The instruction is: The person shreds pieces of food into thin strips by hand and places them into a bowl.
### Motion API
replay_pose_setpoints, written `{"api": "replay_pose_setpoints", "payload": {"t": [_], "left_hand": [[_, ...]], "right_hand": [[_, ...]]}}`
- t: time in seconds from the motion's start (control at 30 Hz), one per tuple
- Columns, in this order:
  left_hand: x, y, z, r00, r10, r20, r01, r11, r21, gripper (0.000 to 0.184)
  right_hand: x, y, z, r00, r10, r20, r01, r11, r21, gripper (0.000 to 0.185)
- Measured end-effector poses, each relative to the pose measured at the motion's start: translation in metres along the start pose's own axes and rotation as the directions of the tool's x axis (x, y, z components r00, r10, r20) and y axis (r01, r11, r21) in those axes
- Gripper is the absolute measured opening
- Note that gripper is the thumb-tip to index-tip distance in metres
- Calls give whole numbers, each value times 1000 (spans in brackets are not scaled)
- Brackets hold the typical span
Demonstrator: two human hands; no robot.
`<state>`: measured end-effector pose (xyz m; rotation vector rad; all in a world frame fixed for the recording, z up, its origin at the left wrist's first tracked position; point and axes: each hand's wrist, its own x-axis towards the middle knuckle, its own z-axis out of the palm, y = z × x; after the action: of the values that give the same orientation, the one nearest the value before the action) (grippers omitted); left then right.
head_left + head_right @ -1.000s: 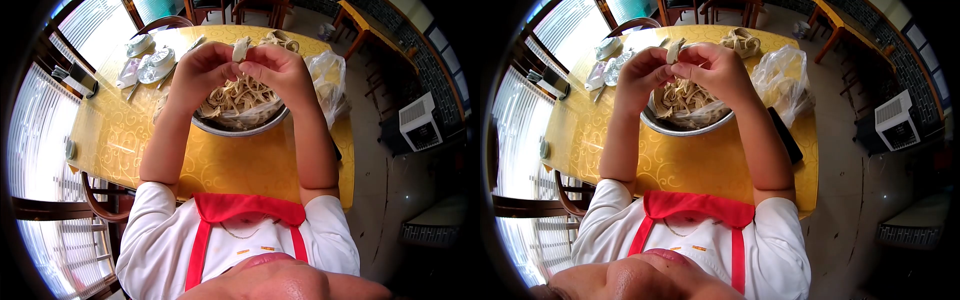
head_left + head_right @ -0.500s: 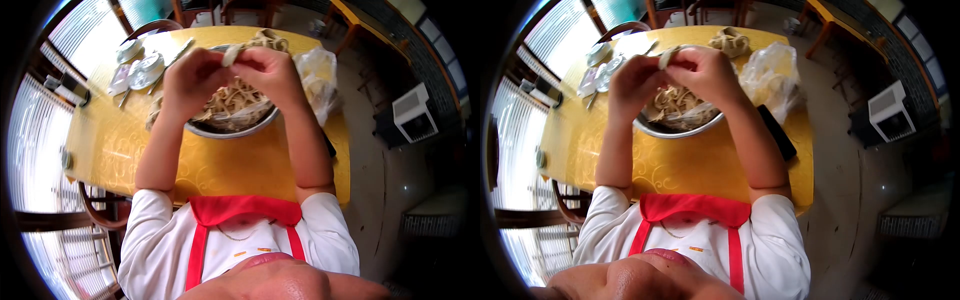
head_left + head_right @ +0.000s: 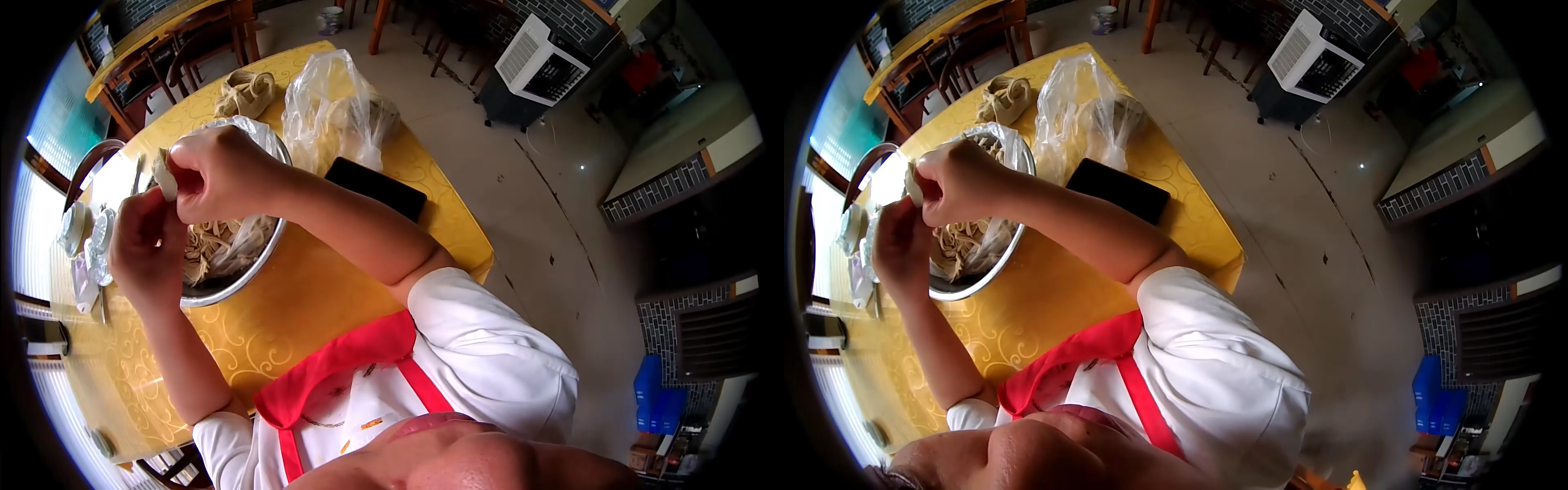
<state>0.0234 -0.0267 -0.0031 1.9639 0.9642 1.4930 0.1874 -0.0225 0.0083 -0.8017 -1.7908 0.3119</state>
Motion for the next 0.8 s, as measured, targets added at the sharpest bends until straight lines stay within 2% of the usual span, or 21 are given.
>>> {"api": "replay_pose_setpoints", "payload": {"t": [0.07,0.17,0.27,0.3,0.4,0.5,0.6,0.63,0.67,0.77,0.8], "left_hand": [[1,0,1,999,30,-13,-30,999,20,19],[2,0,1,999,41,-3,-41,999,31,20],[3,0,-1,999,32,24,-33,999,32,22],[3,-1,-2,999,27,33,-28,999,32,23],[2,-6,-4,998,-64,4,64,976,-207,24],[6,3,-16,985,-86,148,116,971,-207,23],[11,5,-25,961,-117,250,146,984,-100,22],[10,7,-24,956,-150,251,191,970,-150,22],[10,4,-24,959,-89,268,154,960,-233,22],[9,-3,-21,977,-123,176,152,974,-165,19],[9,-5,-18,994,-52,101,57,997,-47,18]], "right_hand": [[0,2,3,1000,-11,-25,10,1000,-22,14],[1,5,4,993,-112,-37,104,980,-171,15],[0,8,6,982,-177,-69,161,968,-190,14],[0,6,4,988,-136,-66,127,984,-127,14],[0,3,3,997,-57,-52,58,998,22,13],[1,3,4,997,-75,-30,76,997,34,13],[0,4,3,988,-152,22,152,988,-13,12],[0,5,3,985,-168,37,169,985,-25,12],[1,6,3,980,-192,57,193,981,-20,12],[1,6,6,972,-227,67,233,968,-96,14],[2,4,5,966,-246,76,254,960,-122,14]]}}
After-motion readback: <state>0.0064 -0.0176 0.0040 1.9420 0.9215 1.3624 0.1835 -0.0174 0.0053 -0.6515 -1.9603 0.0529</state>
